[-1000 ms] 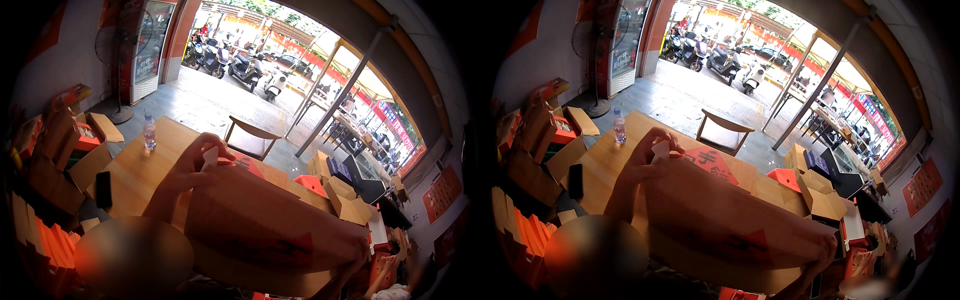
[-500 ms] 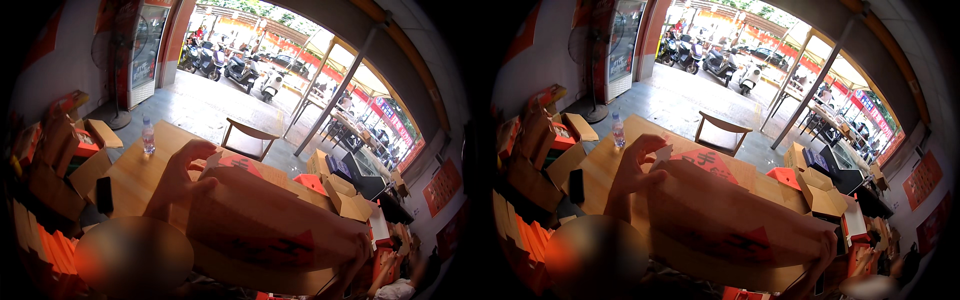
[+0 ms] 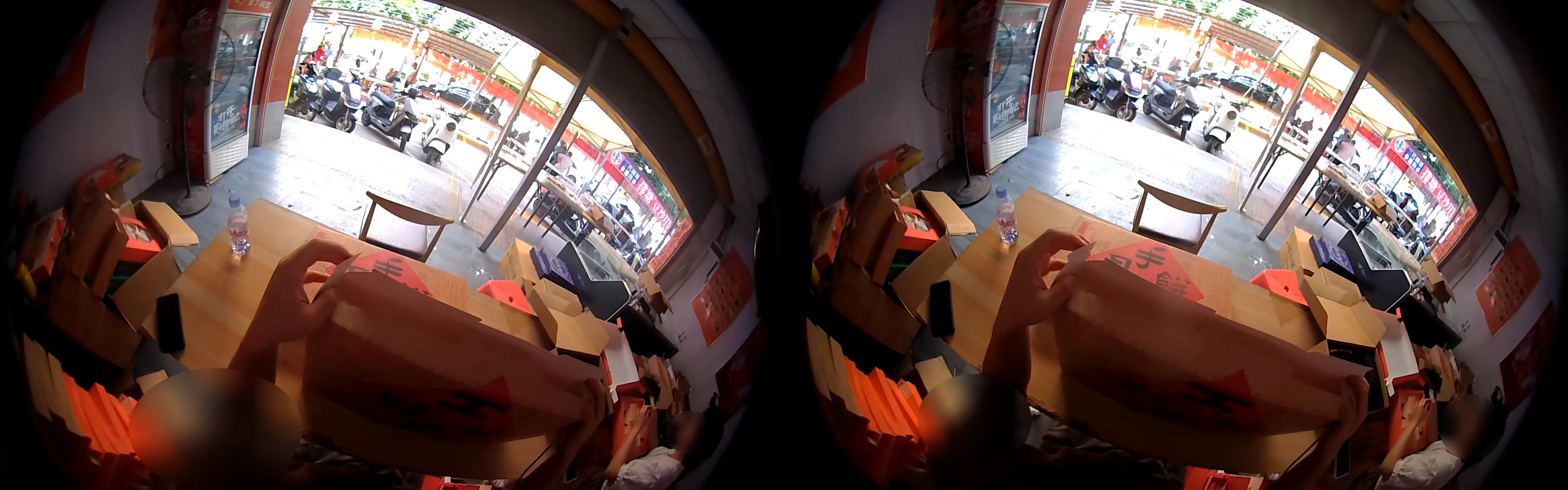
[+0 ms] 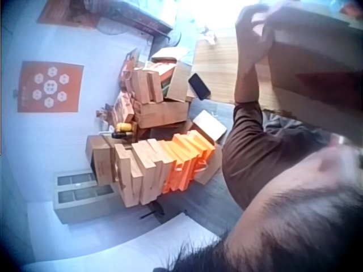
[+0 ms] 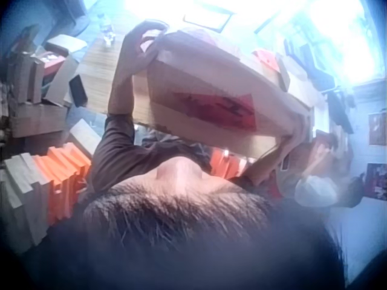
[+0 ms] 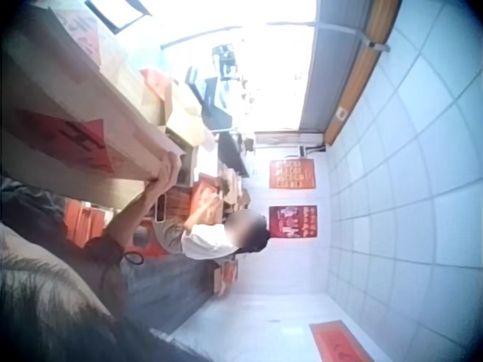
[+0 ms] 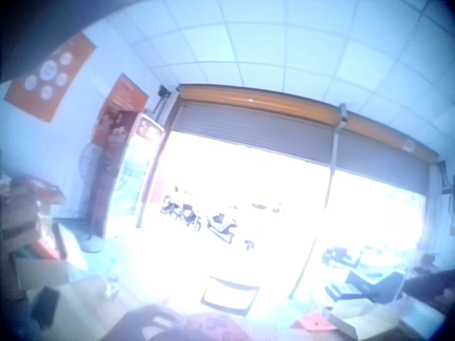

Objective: The person assembles cardboard gift boxes by folding the flaps of the lid and base by hand. They place the lids on the completed boxes and stack them on the table.

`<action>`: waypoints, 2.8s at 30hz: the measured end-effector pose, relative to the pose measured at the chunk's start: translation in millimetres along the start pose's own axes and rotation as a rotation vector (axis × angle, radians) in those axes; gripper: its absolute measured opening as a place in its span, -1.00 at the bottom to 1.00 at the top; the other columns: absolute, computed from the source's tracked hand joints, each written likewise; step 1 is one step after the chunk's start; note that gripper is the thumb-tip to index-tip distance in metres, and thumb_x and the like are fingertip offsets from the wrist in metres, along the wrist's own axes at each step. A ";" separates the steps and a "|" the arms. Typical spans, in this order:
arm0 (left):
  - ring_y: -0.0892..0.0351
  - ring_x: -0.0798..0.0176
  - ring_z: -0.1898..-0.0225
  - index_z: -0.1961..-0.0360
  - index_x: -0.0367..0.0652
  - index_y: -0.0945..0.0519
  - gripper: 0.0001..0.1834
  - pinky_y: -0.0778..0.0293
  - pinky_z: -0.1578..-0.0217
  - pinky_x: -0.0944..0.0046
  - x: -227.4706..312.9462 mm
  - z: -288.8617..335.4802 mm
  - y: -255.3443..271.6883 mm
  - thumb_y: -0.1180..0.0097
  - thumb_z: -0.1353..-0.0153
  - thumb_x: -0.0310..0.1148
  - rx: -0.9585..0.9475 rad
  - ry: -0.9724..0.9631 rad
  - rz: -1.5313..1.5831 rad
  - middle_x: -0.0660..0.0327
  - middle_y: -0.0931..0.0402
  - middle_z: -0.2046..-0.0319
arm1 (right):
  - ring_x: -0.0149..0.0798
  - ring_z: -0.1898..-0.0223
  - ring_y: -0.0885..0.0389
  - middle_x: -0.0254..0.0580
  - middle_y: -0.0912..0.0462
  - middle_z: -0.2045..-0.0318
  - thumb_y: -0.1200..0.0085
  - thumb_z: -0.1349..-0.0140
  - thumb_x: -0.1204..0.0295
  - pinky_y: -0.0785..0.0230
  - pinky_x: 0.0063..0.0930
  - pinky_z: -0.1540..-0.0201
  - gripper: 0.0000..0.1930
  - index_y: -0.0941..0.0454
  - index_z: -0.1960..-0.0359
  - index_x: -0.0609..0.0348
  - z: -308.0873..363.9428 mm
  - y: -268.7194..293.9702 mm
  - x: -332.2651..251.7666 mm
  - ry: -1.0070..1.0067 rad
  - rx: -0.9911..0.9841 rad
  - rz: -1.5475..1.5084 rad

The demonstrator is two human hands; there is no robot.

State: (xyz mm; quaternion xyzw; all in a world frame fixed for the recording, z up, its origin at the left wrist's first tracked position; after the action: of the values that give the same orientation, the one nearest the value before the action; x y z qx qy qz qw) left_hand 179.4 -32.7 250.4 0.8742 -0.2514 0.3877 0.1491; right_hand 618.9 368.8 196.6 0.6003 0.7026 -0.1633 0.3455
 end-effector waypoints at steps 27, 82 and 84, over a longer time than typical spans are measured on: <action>-0.40 0.20 -0.03 0.00 -0.26 -0.56 -0.46 -0.33 -0.10 0.22 -23.2 -13.6 1.2 -0.30 0.05 -0.27 -0.353 -0.190 0.319 0.10 -0.40 -0.03 | -0.09 -0.30 -0.51 -0.07 -0.55 -0.25 0.06 -0.27 0.18 -0.27 -0.20 -0.43 -0.41 -0.55 -0.24 0.33 -3.0 -10.7 -5.9 -0.084 -0.031 -0.124; -0.71 0.29 0.23 0.04 -0.12 -0.83 -0.70 -0.66 0.29 0.27 19.7 -29.9 13.2 -0.49 -0.20 -0.32 -0.768 -0.023 -0.320 0.21 -0.67 0.22 | -0.01 -0.29 -0.45 0.05 -0.47 -0.24 0.05 -0.34 -0.05 -0.18 -0.16 -0.41 -0.31 -0.55 -0.19 0.40 25.5 10.8 -46.6 0.021 -0.141 0.016; -0.71 0.24 0.24 0.07 -0.13 -0.83 -0.72 -0.64 0.30 0.25 20.5 -29.3 12.5 -0.50 -0.19 -0.31 -0.755 -0.024 -0.340 0.20 -0.66 0.23 | -0.04 -0.45 -0.33 0.04 -0.38 -0.40 0.09 -0.41 0.06 -0.11 -0.15 -0.51 -0.34 -0.51 -0.28 0.44 24.9 18.1 -39.7 0.036 -0.224 0.001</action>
State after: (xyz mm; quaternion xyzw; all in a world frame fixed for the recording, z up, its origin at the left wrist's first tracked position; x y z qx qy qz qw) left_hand 166.6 -36.4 285.9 0.7916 -0.2296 0.2278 0.5185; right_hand 645.0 327.8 209.4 0.5612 0.7221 -0.0729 0.3979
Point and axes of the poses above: each hand's wrist, its own z-axis away from the middle knuckle, its own y-axis out of the back of the hand, x = y × z, the point moved 4 cm from there along -z, towards the middle knuckle
